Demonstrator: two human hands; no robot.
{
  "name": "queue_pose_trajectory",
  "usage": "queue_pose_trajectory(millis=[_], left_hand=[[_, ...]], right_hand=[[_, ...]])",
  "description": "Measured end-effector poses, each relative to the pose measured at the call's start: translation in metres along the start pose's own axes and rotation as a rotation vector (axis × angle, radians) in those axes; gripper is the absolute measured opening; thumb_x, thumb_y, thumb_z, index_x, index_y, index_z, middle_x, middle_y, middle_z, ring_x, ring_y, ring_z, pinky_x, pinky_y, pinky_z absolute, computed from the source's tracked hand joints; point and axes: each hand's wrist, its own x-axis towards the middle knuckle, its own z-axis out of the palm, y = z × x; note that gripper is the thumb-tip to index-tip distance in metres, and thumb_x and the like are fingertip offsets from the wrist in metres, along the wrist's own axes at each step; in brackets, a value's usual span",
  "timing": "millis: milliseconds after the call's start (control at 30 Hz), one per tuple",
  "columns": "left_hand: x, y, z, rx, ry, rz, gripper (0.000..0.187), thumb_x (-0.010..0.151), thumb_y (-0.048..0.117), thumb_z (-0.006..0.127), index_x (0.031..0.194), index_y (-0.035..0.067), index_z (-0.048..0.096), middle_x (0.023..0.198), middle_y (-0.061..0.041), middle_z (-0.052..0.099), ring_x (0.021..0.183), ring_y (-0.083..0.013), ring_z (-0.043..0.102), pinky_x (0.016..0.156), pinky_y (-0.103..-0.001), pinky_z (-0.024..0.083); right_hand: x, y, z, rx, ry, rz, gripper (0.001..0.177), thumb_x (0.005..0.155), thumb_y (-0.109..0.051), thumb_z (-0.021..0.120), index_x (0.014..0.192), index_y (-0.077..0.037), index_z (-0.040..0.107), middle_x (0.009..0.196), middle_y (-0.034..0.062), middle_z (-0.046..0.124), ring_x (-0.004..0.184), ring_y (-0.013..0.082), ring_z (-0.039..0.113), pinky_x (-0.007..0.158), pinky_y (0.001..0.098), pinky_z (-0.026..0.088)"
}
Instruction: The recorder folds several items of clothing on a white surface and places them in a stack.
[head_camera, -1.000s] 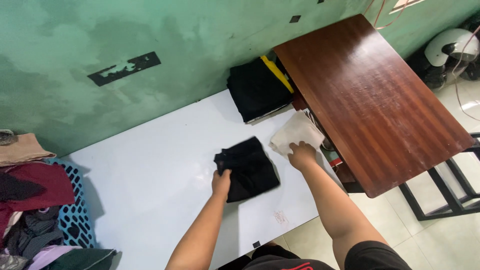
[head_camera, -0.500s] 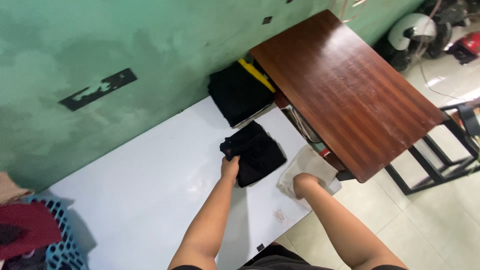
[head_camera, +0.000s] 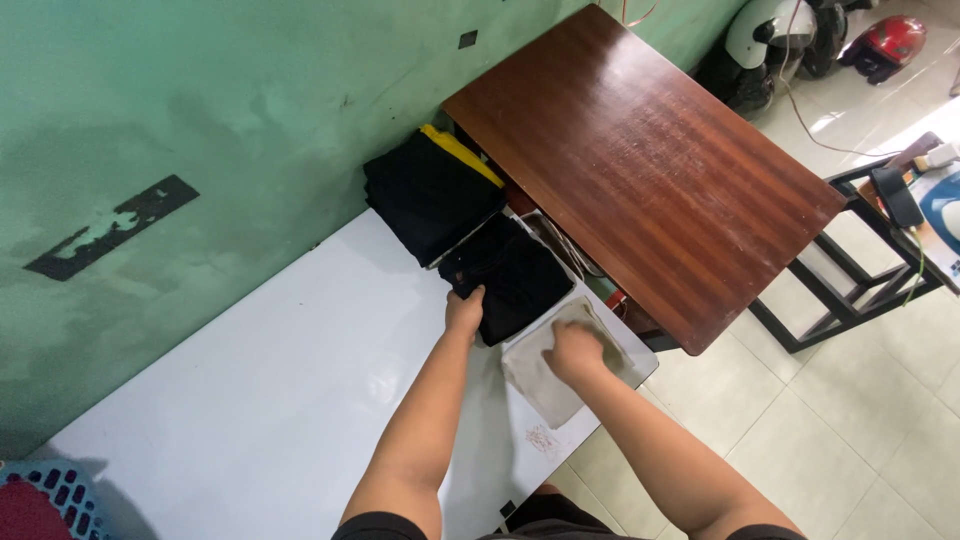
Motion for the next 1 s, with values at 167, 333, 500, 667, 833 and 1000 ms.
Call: queue_pose_trajectory(millis=[167,333,500,667,833,1000], left_hand=[[-0.039,0.022,-0.01,0.148,0.082,-0.024,0.086,0.086,0.037,0.074,0.153,0.004,0.032,0.143,-0.023,0.057,0.127,-0.0376,0.06,0.106,-0.045,0.049],[-0.053,0.011,-0.024,0.153,0.088,0.043,0.101,0.082,0.036,0.08,0.158,0.008,0.02,0.146,-0.023,0.051,0.129,-0.0358,0.058,0.106,-0.042,0.051],[-0.052,-0.028,-0.028,0.491,0.132,0.173,0.098,0.08,0.042,0.084,0.156,0.011,0.031,0.136,-0.018,0.063,0.124,-0.0333,0.062,0.102,-0.041,0.05],[-0.063,-0.023,-0.022,0.468,0.025,0.056,0.079,0.086,0.04,0.075,0.152,0.011,0.043,0.128,-0.014,0.07,0.117,-0.0308,0.069,0.1,-0.04,0.054],[-0.083,-0.007,-0.028,0.456,0.036,0.049,0.079,0.087,0.032,0.072,0.155,0.015,0.037,0.129,-0.013,0.069,0.119,-0.0302,0.066,0.102,-0.04,0.052],[-0.122,-0.008,-0.034,0.716,0.139,0.382,0.098,0.077,0.049,0.089,0.147,0.006,0.036,0.146,-0.024,0.053,0.128,-0.0418,0.056,0.097,-0.044,0.048]], right_hand=[[0.022,0.009,0.002,0.051,0.087,0.002,0.081,0.077,-0.038,0.087,0.137,-0.005,0.045,0.141,0.0214,0.049,0.129,0.0396,0.051,0.102,0.0461,0.049],[0.028,0.001,-0.004,0.105,0.073,-0.022,0.073,0.079,-0.035,0.086,0.135,-0.007,0.048,0.14,0.0183,0.051,0.132,0.0379,0.049,0.105,0.0452,0.047],[0.043,-0.015,-0.016,0.133,0.25,-0.083,0.062,0.093,-0.042,0.072,0.143,-0.015,0.049,0.152,0.0161,0.044,0.145,0.0369,0.04,0.117,0.0478,0.042],[0.078,-0.039,-0.027,0.002,0.11,-0.215,0.084,0.092,-0.059,0.06,0.16,-0.029,0.022,0.168,0.0172,0.004,0.154,0.043,0.005,0.121,0.0581,0.019],[0.104,-0.042,-0.009,-0.117,0.032,-0.243,0.089,0.094,-0.067,0.053,0.164,-0.028,0.015,0.17,0.0182,0.0,0.155,0.0467,0.002,0.122,0.0624,0.012],[0.101,-0.037,-0.01,-0.097,0.074,-0.289,0.09,0.092,-0.071,0.049,0.163,-0.028,0.015,0.171,0.0164,0.001,0.155,0.0448,0.003,0.122,0.062,0.011]])
